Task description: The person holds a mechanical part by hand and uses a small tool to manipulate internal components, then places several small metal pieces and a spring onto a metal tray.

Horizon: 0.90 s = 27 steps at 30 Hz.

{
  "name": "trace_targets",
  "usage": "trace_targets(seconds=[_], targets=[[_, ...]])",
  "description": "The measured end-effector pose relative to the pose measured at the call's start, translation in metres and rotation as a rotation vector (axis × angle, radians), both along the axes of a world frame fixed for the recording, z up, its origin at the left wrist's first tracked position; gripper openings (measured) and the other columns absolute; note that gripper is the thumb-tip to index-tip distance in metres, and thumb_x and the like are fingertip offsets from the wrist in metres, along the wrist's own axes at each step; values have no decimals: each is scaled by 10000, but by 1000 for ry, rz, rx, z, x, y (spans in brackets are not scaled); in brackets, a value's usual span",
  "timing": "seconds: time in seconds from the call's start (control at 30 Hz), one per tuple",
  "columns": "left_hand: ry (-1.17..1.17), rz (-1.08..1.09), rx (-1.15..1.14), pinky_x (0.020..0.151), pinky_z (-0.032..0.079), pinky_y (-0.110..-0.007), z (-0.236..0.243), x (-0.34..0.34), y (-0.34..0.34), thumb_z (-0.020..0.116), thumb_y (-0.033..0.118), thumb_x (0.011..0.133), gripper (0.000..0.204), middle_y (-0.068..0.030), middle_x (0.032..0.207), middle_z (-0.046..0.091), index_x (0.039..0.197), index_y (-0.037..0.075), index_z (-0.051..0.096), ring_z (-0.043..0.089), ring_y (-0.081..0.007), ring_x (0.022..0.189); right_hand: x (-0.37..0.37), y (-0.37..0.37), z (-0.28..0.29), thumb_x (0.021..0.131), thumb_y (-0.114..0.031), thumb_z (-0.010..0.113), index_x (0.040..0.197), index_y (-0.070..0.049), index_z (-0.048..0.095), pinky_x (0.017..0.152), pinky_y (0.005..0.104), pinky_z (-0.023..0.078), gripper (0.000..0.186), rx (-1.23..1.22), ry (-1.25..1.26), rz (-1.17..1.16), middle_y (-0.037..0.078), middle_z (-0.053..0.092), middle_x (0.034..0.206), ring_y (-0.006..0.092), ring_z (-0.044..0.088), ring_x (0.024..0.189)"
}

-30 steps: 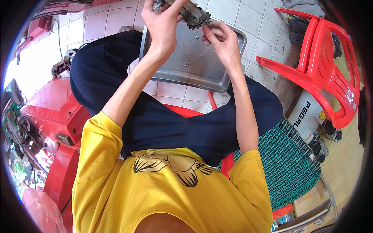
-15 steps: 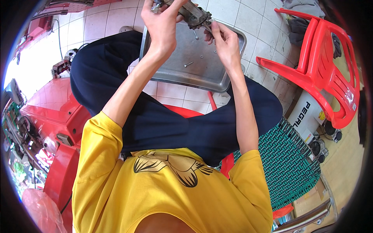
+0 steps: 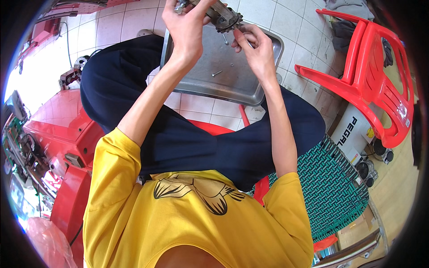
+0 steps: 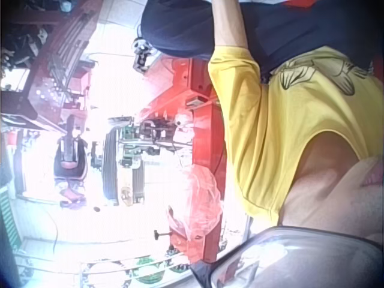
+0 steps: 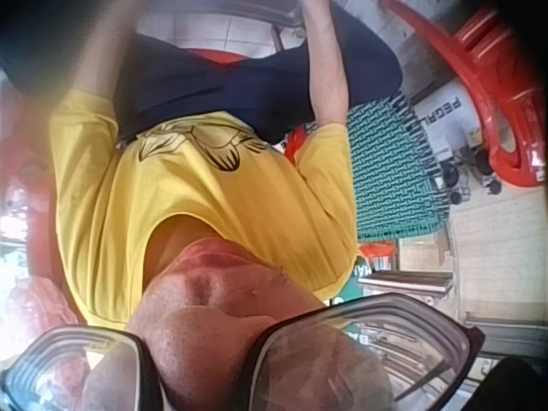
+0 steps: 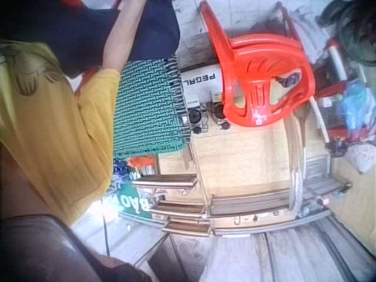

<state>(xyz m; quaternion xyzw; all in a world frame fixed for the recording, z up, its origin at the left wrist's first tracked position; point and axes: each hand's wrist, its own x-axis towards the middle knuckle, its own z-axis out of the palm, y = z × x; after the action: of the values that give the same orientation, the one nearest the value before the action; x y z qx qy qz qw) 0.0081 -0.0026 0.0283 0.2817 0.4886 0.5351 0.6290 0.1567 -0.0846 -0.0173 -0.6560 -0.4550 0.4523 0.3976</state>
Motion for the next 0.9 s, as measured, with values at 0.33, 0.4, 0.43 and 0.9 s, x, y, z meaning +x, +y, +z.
trace_targets(seconds=[0.33,0.4,0.43,0.9], targets=[[-21,-9,-21,646,523,-240,-2,-2,1,829,204,880,410,-93,977,741,1196,33,630,740,-181,821,2,2,7,1054,-348,606,1089,30,686,657,265,525,388,-35,38,27,104,767,794,111,692,683],[-10,-17,-31,647,531,-248,0,-2,0,827,208,881,414,-94,972,738,1199,31,630,741,-187,823,3,3,11,1055,-356,603,1108,28,685,652,263,523,396,-90,71,31,106,768,795,108,686,666],[-6,-18,-20,651,540,-256,2,-1,-1,825,209,883,416,-96,972,736,1202,29,629,742,-193,825,2,2,8,1056,-359,601,1102,30,687,648,263,522,401,-55,64,13,106,766,788,109,684,658],[-69,23,-122,705,593,-318,-15,-5,4,775,308,924,404,-122,1022,715,1180,22,650,743,-235,851,1,0,16,1031,-372,632,1050,14,721,632,270,516,397,-18,-69,-25,79,740,743,109,672,656]])
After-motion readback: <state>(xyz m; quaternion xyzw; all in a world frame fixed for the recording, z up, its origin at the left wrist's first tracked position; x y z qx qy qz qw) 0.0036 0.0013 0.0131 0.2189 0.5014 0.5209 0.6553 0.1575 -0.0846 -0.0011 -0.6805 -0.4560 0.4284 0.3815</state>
